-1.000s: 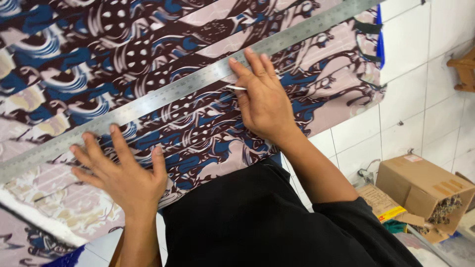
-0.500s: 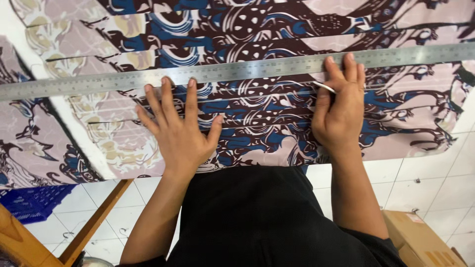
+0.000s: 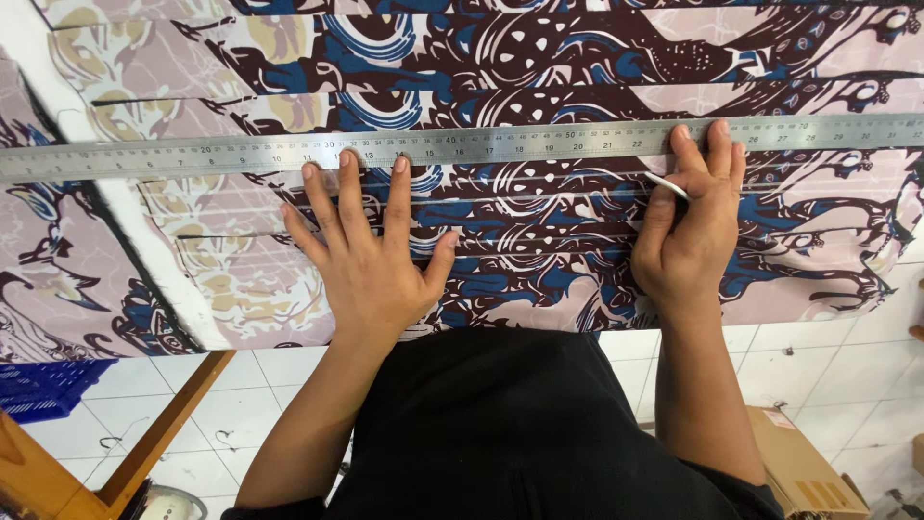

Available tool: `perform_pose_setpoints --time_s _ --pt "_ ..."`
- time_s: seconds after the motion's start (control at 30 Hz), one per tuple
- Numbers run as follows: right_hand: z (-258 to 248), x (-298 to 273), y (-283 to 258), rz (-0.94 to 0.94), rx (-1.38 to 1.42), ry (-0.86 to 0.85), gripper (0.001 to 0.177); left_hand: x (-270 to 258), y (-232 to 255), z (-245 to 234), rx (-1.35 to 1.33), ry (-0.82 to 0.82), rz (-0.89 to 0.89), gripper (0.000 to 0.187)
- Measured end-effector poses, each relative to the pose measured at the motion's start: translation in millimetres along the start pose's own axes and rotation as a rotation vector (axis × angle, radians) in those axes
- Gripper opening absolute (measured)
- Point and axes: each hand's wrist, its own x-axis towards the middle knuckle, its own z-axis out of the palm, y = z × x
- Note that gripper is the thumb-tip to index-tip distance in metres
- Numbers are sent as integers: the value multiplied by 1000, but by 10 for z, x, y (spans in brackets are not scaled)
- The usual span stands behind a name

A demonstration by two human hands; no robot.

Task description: The person uses a metal ruler and a white marking tool to draw straight lines on a large piece of patterned fabric laid out on a table. They repeatedly reposition the ruler and draw lines across the fabric surface.

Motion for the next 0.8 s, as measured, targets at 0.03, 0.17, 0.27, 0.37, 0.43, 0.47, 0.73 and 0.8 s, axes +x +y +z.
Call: perform_pose_setpoints --time_s 0.03,0.17,0.27,0.37,0.43,0.47,0.73,0.8 --pt "4 0 -1 4 -1 -1 6 -2 -3 4 6 -2 0 74" --pt "8 1 -7 12 5 -6 6 -17 -25 14 17 -21 6 74" --pt "9 0 5 14 3 -10 7 -18 -41 32 25 -16 16 73" --pt "22 -2 10 14 3 -7 6 -18 -47 44 25 -13 16 73" --pt "27 -1 11 8 4 -2 5 -17 -52 40 23 -14 18 74" --pt "28 1 10 7 3 0 5 -20 -51 34 20 -18 14 73" --pt "48 -35 32 22 2 20 6 -41 -39 31 32 4 6 69" --pt "51 -33 30 22 -8 23 7 -47 -38 28 35 12 16 69"
